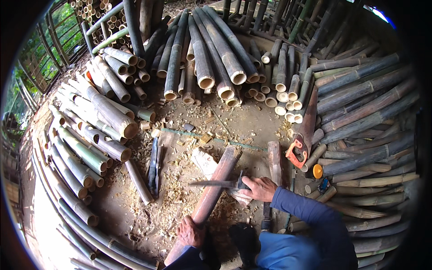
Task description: The person selects a bamboo pole from a large pile and places it on a wooden support. They use a knife to cut and shape the end of the bamboo pole, then use a chisel and a wooden mallet to further refine the cut.
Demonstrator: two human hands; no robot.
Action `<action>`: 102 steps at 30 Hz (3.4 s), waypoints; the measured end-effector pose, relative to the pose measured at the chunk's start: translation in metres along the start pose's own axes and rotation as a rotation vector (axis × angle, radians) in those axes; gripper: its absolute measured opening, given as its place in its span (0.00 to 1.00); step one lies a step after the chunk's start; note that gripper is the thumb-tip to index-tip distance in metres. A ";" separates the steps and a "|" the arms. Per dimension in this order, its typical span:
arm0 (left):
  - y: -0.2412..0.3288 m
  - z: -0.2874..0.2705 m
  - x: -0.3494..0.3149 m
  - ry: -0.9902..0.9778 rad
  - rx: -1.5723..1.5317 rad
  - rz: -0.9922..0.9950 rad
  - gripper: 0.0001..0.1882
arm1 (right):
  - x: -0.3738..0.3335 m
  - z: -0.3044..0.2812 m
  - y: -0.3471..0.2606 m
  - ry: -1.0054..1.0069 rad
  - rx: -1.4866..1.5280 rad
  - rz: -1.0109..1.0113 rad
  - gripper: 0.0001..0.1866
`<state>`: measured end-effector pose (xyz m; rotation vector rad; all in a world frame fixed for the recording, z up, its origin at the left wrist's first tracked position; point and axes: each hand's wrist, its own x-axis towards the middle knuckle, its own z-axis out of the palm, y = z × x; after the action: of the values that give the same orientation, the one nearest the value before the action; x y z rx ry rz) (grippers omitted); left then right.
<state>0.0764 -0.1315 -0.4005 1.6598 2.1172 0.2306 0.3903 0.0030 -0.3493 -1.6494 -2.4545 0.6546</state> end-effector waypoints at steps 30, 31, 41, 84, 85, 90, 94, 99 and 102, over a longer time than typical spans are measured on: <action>0.011 0.002 0.001 0.013 -0.003 0.043 0.29 | 0.034 -0.014 0.110 0.575 0.181 0.580 0.25; 0.005 0.004 0.005 0.057 0.002 0.054 0.30 | 0.032 -0.001 0.120 0.553 0.177 0.528 0.25; -0.009 -0.029 0.039 -0.189 -0.123 0.172 0.38 | -0.007 0.083 0.025 0.213 0.295 0.809 0.34; 0.004 -0.038 0.134 -0.464 0.182 0.561 0.38 | -0.026 0.083 0.043 0.256 0.395 0.596 0.25; 0.008 -0.039 0.132 -0.404 0.179 0.589 0.37 | -0.037 0.085 0.046 0.267 0.560 0.596 0.25; 0.004 -0.054 0.125 -0.293 0.202 0.581 0.36 | -0.063 0.051 -0.039 0.050 1.023 0.410 0.18; 0.003 -0.050 0.131 -0.347 0.196 0.564 0.28 | -0.069 0.059 -0.055 0.138 0.382 0.219 0.21; 0.006 -0.054 0.139 -0.485 0.221 0.518 0.23 | -0.055 0.040 -0.078 0.150 0.353 0.201 0.24; 0.004 -0.054 0.138 -0.461 0.226 0.505 0.24 | -0.048 0.035 -0.088 0.243 0.326 0.093 0.22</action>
<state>0.0313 0.0088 -0.3834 2.1157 1.4074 -0.2347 0.3225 -0.0784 -0.3377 -1.6120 -1.9927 0.7678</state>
